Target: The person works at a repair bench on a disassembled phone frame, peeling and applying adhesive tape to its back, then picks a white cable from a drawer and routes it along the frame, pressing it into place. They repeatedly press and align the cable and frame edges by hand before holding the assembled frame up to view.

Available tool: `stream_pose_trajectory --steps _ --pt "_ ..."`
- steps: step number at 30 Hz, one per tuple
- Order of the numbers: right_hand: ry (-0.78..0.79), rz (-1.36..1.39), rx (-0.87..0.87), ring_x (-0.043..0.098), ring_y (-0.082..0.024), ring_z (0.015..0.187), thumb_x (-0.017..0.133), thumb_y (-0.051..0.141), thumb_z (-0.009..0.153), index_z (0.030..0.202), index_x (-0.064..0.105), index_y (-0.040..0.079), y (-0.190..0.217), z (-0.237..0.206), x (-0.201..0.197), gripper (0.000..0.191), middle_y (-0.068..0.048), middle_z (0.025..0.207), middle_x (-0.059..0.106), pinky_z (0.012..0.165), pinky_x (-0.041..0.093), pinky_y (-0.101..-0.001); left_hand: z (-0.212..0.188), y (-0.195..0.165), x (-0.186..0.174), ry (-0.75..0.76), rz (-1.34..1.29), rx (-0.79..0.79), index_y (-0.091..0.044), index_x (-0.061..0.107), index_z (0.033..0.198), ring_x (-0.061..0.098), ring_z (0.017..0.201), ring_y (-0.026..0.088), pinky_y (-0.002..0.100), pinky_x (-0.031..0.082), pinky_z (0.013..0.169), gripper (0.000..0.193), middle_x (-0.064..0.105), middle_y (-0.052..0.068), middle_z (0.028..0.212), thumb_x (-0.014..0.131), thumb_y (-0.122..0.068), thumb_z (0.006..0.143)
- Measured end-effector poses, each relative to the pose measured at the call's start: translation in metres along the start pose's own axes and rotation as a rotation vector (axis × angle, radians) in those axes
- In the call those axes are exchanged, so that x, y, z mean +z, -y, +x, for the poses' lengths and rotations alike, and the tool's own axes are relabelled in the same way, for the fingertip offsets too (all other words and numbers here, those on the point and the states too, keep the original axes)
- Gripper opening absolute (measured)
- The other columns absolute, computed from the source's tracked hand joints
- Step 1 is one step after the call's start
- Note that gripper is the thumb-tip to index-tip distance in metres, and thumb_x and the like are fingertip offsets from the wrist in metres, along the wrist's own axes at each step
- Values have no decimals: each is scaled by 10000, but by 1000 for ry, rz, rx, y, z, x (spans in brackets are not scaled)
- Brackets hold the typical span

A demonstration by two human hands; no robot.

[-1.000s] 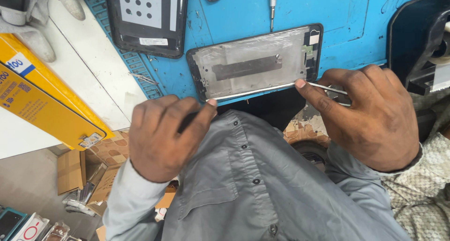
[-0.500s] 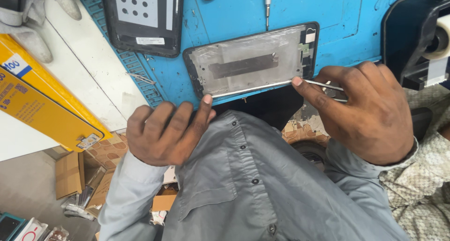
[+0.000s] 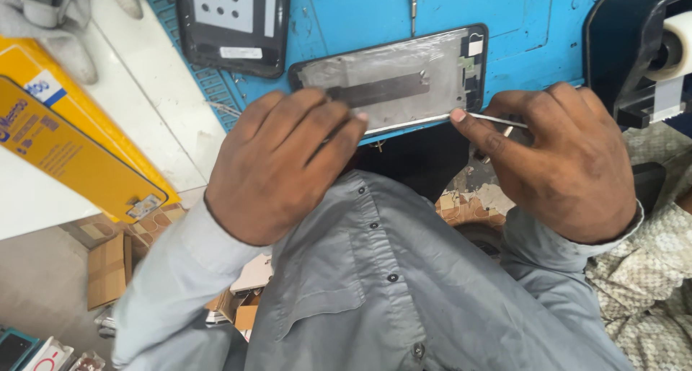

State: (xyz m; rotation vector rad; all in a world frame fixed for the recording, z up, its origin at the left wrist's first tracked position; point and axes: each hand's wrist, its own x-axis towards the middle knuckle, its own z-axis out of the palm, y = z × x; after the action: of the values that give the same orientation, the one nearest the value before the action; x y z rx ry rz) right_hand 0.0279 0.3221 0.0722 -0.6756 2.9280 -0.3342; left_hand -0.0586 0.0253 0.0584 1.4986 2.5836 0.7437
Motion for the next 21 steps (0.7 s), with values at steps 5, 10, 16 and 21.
stream_pose_trajectory --steps 5,10,16,21 --pt "-9 -5 -9 520 -180 819 776 -30 778 1259 767 214 2 -2 -1 539 -2 1041 691 725 406 -344 19 6 -10 85 -84 53 -20 687 1162 587 1251 274 407 487 1108 246 625 105 1198 700 -115 935" --pt "-21 -63 -37 515 -159 793 762 -45 733 1248 776 214 2 -3 -2 577 22 1040 702 706 401 -325 30 4 -10 128 -99 82 -23 684 1031 589 1211 278 393 492 1050 235 621 112 1125 707 -165 845" --pt "-59 -67 -34 503 -146 797 771 -27 788 1234 780 230 6 -3 -3 515 32 1042 694 703 394 -309 40 -2 -8 175 12 126 -86 657 908 592 1055 225 349 506 895 74 586 58 997 706 -139 890" --pt "-86 -62 -40 504 -146 795 802 53 842 1199 795 221 5 -3 -3 395 27 1031 686 708 397 -310 52 -8 -3 180 82 160 -92 647 877 595 992 200 330 498 800 87 597 35 940 705 -157 882"
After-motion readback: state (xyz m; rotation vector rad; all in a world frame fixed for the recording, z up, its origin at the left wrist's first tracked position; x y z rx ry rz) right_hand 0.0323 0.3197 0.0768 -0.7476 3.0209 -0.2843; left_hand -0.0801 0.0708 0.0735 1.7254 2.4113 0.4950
